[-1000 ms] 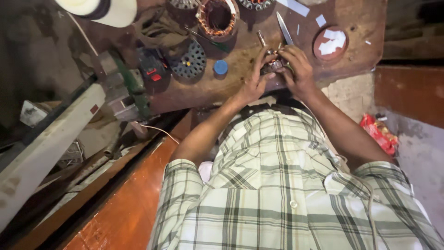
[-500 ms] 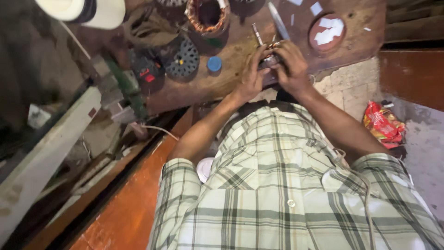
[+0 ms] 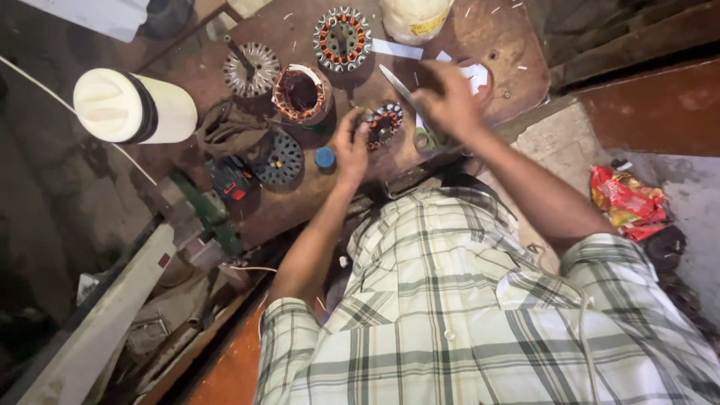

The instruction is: The person uses scissors to cut small white insulating strips and places them into the slots of a copper-wound stator core. They repeat this process for multiple stator cores on a cluttered workbench in a workshop.

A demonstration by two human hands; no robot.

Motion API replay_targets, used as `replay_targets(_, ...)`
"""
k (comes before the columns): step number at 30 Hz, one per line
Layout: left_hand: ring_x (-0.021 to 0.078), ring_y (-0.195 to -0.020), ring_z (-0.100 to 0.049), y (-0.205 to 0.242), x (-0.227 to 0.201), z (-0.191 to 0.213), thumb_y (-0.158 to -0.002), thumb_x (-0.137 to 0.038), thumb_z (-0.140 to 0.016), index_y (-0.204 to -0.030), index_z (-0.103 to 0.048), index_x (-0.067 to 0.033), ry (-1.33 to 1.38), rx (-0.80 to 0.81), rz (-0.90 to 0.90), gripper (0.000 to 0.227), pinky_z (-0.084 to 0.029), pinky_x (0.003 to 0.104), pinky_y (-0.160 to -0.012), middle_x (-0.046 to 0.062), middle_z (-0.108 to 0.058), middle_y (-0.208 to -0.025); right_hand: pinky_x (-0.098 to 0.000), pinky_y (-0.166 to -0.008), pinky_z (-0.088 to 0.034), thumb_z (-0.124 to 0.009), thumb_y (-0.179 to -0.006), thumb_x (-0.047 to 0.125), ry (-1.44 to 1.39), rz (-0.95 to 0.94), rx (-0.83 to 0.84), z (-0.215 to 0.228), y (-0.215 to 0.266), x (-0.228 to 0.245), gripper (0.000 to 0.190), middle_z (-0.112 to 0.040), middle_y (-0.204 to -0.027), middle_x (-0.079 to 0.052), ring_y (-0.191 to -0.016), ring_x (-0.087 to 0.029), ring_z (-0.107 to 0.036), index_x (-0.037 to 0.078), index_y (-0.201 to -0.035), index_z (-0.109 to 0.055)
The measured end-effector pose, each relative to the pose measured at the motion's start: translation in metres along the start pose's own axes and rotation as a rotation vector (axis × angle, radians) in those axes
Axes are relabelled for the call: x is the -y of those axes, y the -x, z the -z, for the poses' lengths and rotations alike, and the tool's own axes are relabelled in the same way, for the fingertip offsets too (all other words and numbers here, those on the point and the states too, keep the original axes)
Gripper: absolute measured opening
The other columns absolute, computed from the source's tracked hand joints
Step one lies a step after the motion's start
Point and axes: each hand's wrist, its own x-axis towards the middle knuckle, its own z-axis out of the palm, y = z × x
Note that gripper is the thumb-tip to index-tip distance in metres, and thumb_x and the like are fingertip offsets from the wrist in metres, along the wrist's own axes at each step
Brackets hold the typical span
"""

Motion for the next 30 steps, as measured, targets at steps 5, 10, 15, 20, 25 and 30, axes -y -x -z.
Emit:
replay_targets(5,0.019,-0.116,-0.062,0.002,-0.004,0.01,-0.104,-0.011,-0.06,-0.131,-0.06,0.0012,-0.037,0.031,0.06,0.03,-0.049,0.033,-0.105,0.011,-0.068,-0.122,-0.0488,-0.092,-0.05,-0.079,-0.081,0.014,0.646,0.051,0.104,0.04,0.009,-0.058,0.024,-0.066,-0.11,-0.019,-0.109,-0.04,-0.059,0.009,-0.105,-0.079)
replay_targets(10,0.026,-0.119,-0.061,-0.006,-0.045,0.002,-0.101,-0.015,-0.064,-0.133,-0.06,-0.0001,-0.304,-0.002,0.0,0.035,-0.048,0.037,-0.106,0.015,-0.067,-0.127,-0.0468,-0.087,-0.052,-0.08,-0.083,0.013,0.747,0.084,0.106,0.038,0.007,-0.044,0.017,-0.068,-0.108,-0.019,-0.106,-0.039,-0.063,0.007,-0.099,-0.077)
replay_targets(15,0.0381,-0.115,-0.063,-0.007,-0.077,-0.009,-0.088,-0.019,-0.078,-0.135,-0.058,0.0003,-0.57,0.148,-0.361,0.054,-0.049,0.046,-0.102,0.02,-0.067,-0.123,-0.0444,-0.077,-0.053,-0.064,-0.084,-0.001,0.118,0.034,0.33,0.023,0.004,0.025,0.029,-0.071,-0.104,-0.015,-0.086,-0.035,-0.068,0.004,-0.112,-0.072)
replay_targets(20,0.0207,-0.098,-0.073,-0.022,-0.076,-0.015,-0.091,-0.009,-0.078,-0.121,-0.074,-0.0003,-0.11,0.124,0.088,0.031,-0.059,0.034,-0.088,0.01,-0.079,-0.109,-0.0454,-0.074,-0.056,-0.065,-0.081,0.001,0.188,0.139,0.298,0.001,0.01,0.047,0.041,-0.07,-0.103,-0.019,-0.086,-0.035,-0.069,0.002,-0.122,-0.066)
replay_targets(25,0.0118,-0.092,-0.07,-0.024,-0.059,-0.005,-0.089,-0.002,-0.075,-0.123,-0.069,-0.0013,0.379,-0.045,0.275,0.035,-0.058,0.028,-0.084,0.008,-0.075,-0.106,-0.0534,-0.07,-0.056,-0.069,-0.096,0.017,0.802,-0.193,0.614,-0.025,0.032,0.004,0.044,-0.072,-0.098,-0.025,-0.084,-0.042,-0.072,-0.001,-0.133,-0.053)
replay_targets(30,0.0161,-0.093,-0.073,-0.028,-0.054,-0.004,-0.091,-0.002,-0.078,-0.116,-0.073,0.0044,0.482,-0.087,0.35,0.026,-0.058,0.031,-0.086,0.012,-0.076,-0.106,-0.0526,-0.077,-0.056,-0.083,-0.081,0.021,0.407,-0.22,0.467,-0.013,0.032,-0.021,0.058,-0.073,-0.102,-0.027,-0.09,-0.039,-0.071,0.0,-0.128,-0.057)
